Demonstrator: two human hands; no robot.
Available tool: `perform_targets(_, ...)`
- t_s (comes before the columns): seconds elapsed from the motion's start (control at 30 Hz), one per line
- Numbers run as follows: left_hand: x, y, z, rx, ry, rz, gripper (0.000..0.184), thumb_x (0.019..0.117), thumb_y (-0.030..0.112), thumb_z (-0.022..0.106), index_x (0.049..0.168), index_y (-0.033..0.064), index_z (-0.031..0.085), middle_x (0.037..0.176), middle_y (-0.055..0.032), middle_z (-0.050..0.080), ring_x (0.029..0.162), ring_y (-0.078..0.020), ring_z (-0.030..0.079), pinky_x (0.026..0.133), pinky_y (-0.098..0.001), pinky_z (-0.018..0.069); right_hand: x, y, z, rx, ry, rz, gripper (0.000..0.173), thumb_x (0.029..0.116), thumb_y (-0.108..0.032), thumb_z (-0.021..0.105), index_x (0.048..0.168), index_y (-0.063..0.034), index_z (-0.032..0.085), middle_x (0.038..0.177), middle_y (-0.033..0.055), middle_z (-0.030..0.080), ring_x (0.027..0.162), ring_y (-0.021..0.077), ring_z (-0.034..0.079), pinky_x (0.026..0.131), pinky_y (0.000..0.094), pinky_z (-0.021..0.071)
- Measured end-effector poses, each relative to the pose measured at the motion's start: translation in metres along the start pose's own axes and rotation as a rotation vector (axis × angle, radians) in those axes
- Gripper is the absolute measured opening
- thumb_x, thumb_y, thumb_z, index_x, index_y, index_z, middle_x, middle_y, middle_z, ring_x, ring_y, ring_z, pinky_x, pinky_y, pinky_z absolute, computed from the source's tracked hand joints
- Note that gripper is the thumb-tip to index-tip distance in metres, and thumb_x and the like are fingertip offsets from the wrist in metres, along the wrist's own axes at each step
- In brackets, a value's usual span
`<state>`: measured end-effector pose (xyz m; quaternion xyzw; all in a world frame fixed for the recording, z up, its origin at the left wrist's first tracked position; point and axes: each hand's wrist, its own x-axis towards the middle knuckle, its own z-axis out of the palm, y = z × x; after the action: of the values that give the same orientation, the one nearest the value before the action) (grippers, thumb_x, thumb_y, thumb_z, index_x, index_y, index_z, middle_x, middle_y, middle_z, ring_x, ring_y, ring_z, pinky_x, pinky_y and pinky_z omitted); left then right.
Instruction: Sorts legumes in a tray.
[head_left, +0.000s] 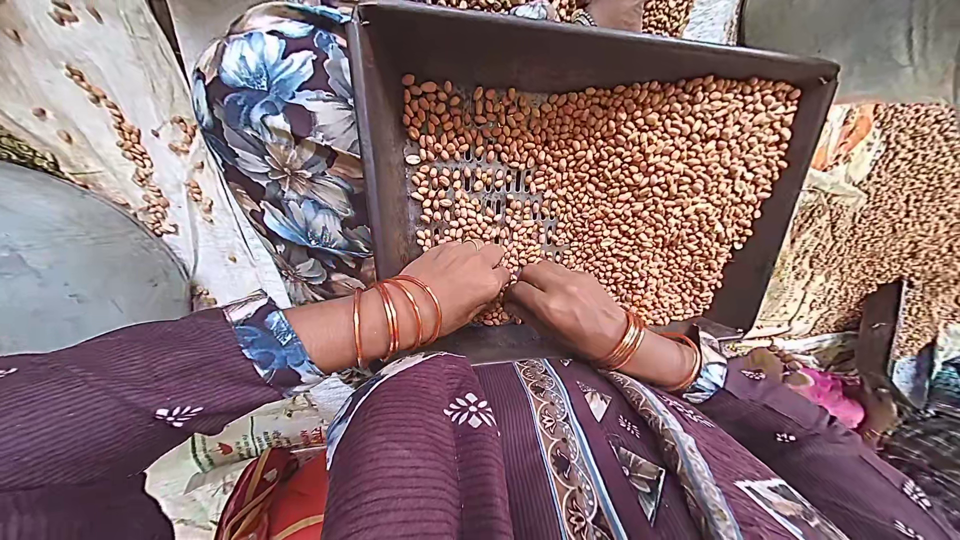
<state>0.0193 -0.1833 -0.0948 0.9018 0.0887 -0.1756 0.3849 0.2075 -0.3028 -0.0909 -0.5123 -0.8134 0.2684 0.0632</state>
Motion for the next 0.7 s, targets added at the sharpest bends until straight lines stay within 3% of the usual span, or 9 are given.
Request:
perform_targets(0.17, 0.0, 0.001, 0.01, 0.133, 0.191, 0.055, 0.01, 0.0934, 0.003, 0.065, 0.102, -0.0016, 0.066, 0.094, -0.0162, 0.062, 0.087, -0.0344, 0.068, 0.068, -0.0433, 0.0554, 0.002, -0.007, 0.001, -0.061, -0.014, 0.048, 0.015, 0.0985, -0.013, 0.061, 0.09, -0.0037, 0.069, 0.084, 0.0118, 0.063, 0.075, 0.027, 0.066, 0.054, 0.0356, 0.0527)
perform_targets(0.27, 0.001, 0.002, 0.008, 0.136, 0.143, 0.072, 0.017, 0.0912, -0.001, 0.067, 0.108, -0.0006, 0.067, 0.098, -0.0166, 0.064, 0.09, -0.035, 0.068, 0.072, -0.044, 0.056, 0.0, -0.005, 0.0, -0.024, -0.043, 0.023, 0.012, 0.098, -0.011, 0.061, 0.093, -0.0028, 0.069, 0.088, 0.0129, 0.064, 0.079, 0.0287, 0.067, 0.059, 0.037, 0.0547)
perform_targets(0.37, 0.001, 0.003, 0.007, 0.133, 0.104, 0.074, 0.017, 0.0882, -0.005, 0.069, 0.105, -0.0016, 0.068, 0.1, -0.0166, 0.064, 0.091, -0.0342, 0.068, 0.072, -0.0438, 0.0561, 0.0, -0.005, -0.001, 0.013, -0.068, -0.007, 0.012, 0.097, -0.008, 0.06, 0.091, -0.0036, 0.069, 0.088, 0.0123, 0.066, 0.082, 0.0284, 0.068, 0.062, 0.0371, 0.0561)
perform_targets(0.57, 0.002, 0.0, -0.003, -0.004, 0.036, -0.055, 0.017, 0.1025, 0.015, 0.06, 0.111, 0.001, 0.066, 0.103, -0.0146, 0.062, 0.094, -0.033, 0.067, 0.076, -0.0448, 0.0556, 0.003, -0.007, 0.002, -0.048, -0.072, -0.025, 0.014, 0.0968, -0.01, 0.059, 0.089, -0.0046, 0.069, 0.086, 0.0107, 0.065, 0.078, 0.0265, 0.068, 0.055, 0.0363, 0.0536)
perform_targets(0.7, 0.003, -0.005, -0.01, -0.082, 0.069, -0.095, 0.015, 0.1033, 0.015, 0.058, 0.11, 0.0045, 0.066, 0.102, -0.0129, 0.063, 0.093, -0.0321, 0.066, 0.074, -0.0469, 0.0547, 0.005, -0.007, -0.003, -0.071, -0.155, -0.087, 0.015, 0.0993, -0.009, 0.057, 0.091, -0.0049, 0.069, 0.088, 0.0114, 0.065, 0.08, 0.028, 0.068, 0.057, 0.037, 0.054)
